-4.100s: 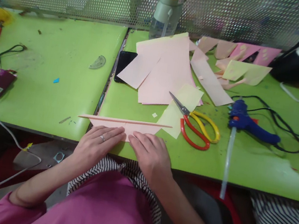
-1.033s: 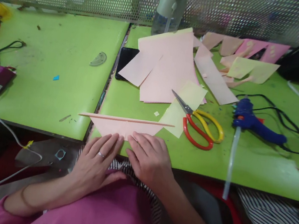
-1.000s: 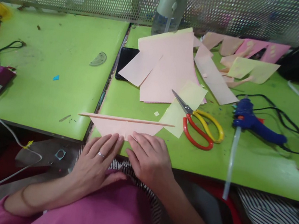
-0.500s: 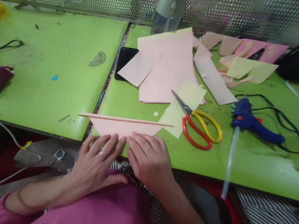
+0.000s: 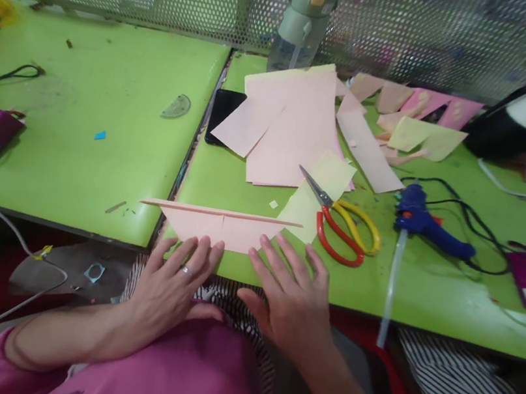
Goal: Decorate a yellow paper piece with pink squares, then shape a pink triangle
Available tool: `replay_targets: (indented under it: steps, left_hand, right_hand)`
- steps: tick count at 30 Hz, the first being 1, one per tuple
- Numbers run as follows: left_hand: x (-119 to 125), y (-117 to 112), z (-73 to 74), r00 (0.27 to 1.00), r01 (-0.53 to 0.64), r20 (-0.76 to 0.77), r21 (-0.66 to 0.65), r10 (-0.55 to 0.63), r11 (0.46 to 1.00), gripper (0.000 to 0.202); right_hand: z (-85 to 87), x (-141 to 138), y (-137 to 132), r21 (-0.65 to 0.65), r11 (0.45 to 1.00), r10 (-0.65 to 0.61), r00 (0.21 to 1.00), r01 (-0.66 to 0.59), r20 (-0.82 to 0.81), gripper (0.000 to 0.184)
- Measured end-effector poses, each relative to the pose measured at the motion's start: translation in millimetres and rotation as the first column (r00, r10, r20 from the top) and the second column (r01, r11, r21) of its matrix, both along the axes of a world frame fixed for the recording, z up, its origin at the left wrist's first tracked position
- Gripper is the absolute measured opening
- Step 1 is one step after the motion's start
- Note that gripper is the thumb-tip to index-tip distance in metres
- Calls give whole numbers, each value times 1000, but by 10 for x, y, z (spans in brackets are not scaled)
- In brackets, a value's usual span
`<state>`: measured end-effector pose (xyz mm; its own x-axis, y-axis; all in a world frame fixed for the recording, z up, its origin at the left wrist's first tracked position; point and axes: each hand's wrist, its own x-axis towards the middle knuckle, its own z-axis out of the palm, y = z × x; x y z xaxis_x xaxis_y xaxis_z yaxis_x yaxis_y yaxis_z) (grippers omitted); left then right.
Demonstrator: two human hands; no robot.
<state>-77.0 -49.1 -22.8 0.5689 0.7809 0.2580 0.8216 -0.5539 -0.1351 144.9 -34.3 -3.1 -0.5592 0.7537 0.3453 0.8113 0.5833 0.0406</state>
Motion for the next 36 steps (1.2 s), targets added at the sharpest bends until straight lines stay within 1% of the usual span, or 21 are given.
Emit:
replay_targets:
  steps: [1, 3, 5, 7, 11, 14, 16, 19, 22, 25, 29, 31, 34, 35, 36]
  left_hand:
    - [3, -4, -13, 1000, -4, 3, 8, 4, 1000, 88]
    - [8, -14, -41, 1000, -12, 13, 27, 12, 1000, 88]
    - [14, -23, -62, 1000, -22, 17, 38, 22, 999, 90]
    - [24, -30, -70, 999, -33, 11, 26, 32, 999, 92]
    - [63, -49, -67, 998, -62, 12, -13, 62, 998, 92]
    - [79, -68, -71, 994, -98, 46, -29, 99, 995, 89]
    - [61, -78, -76, 993, -93, 71, -48, 96, 995, 88]
    - [-13, -88, -81, 993, -39, 108, -71, 46, 997, 88]
    - [-120, -101, -85, 989, -4, 147, -70, 14, 998, 89]
    - [-228, -128, -80, 987, -24, 155, -74, 35, 997, 89]
    - [-315, -150, -60, 986, -53, 156, -67, 63, 996, 85]
    - [-311, -139, -43, 985, -52, 160, -47, 59, 998, 85]
    - [-252, -102, 0, 982, -74, 176, -6, 74, 997, 86]
    - [-224, -89, 19, 980, -84, 182, 7, 81, 996, 87]
    - [-194, -78, 39, 978, -89, 189, 19, 84, 996, 86]
  right_hand:
    - [12, -50, 16, -10, 1000, 10, 1000, -11, -19, 46]
    - [5, -177, 78, -54, 996, 67, 995, -71, -76, 51]
    - [-40, -294, 160, -98, 984, 137, 980, -152, -142, 52]
    - [-102, -363, 232, -120, 974, 169, 966, -194, -196, 52]
    - [-178, -372, 279, -125, 977, 146, 966, -175, -213, 52]
    - [-177, -359, 261, -115, 982, 123, 973, -147, -197, 51]
    - [-167, -357, 255, -112, 983, 120, 974, -144, -194, 52]
    - [-160, -349, 261, -111, 982, 134, 975, -155, -177, 55]
    - [-166, -339, 258, -79, 984, 151, 979, -162, -134, 60]
    - [-183, -356, 238, -45, 986, 153, 982, -159, -108, 63]
    - [-198, -404, 235, -54, 987, 145, 981, -153, -127, 61]
    - [-167, -386, 255, -118, 978, 145, 972, -169, -186, 62]
    - [-47, -240, 280, -265, 936, 115, 911, -233, -396, 63]
    - [2, -165, 277, -277, 932, 81, 880, -233, -467, 61]
    - [48, -86, 266, -267, 940, 45, 854, -212, -519, 57]
